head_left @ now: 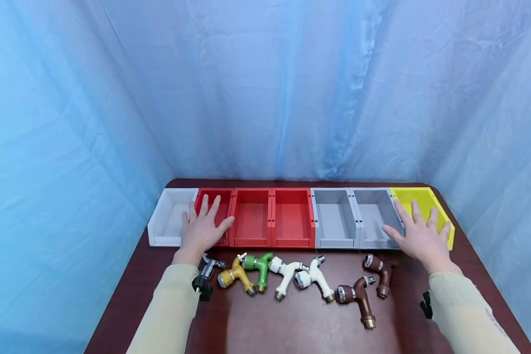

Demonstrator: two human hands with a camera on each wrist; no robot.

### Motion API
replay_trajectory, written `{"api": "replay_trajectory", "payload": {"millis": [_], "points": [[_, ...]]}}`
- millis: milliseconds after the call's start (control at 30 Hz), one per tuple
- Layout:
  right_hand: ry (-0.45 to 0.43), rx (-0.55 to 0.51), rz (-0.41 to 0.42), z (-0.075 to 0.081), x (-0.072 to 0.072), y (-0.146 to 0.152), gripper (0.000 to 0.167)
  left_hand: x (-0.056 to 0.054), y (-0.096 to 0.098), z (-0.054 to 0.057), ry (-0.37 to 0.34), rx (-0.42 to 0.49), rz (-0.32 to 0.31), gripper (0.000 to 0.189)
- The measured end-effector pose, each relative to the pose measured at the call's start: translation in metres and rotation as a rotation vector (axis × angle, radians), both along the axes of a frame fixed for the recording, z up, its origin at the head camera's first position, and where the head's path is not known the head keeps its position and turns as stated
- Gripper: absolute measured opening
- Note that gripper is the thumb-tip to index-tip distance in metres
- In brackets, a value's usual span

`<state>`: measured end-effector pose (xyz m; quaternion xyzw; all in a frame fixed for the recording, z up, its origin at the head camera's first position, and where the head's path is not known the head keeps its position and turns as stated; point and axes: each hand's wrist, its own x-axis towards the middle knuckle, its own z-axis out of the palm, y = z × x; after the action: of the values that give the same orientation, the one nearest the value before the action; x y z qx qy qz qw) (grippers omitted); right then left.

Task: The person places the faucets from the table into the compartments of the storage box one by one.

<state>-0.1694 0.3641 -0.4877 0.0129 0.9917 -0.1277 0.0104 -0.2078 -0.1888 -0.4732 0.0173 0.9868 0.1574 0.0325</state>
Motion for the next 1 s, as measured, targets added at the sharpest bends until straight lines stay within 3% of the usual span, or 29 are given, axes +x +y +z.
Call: {"api": "replay_trajectory", "payload": {"millis": [133, 433, 633, 800, 1000], "points": [[-0.003, 0.000, 0.017, 0.001, 0.003, 0.004, 0.094, -0.004, 0.003, 0.004, -0.036, 0.150, 0.014, 0.090], [0.024, 0.040, 0.117, 0.005, 0.014, 0.006, 0.096, -0.010, 0.009, 0.003, -0.162, 0.488, 0.108, 0.093], [0.086, 0.052, 0.219, 0.003, 0.031, 0.006, 0.095, -0.010, 0.010, 0.000, -0.208, 0.692, 0.214, 0.084], [0.077, 0.018, 0.301, -0.004, 0.045, 0.003, 0.099, -0.009, 0.009, -0.004, -0.244, 0.878, 0.265, 0.075], [0.073, 0.018, 0.388, -0.011, 0.056, -0.004, 0.099, -0.010, 0.010, -0.009, -0.285, 0.971, 0.293, 0.072]]}}
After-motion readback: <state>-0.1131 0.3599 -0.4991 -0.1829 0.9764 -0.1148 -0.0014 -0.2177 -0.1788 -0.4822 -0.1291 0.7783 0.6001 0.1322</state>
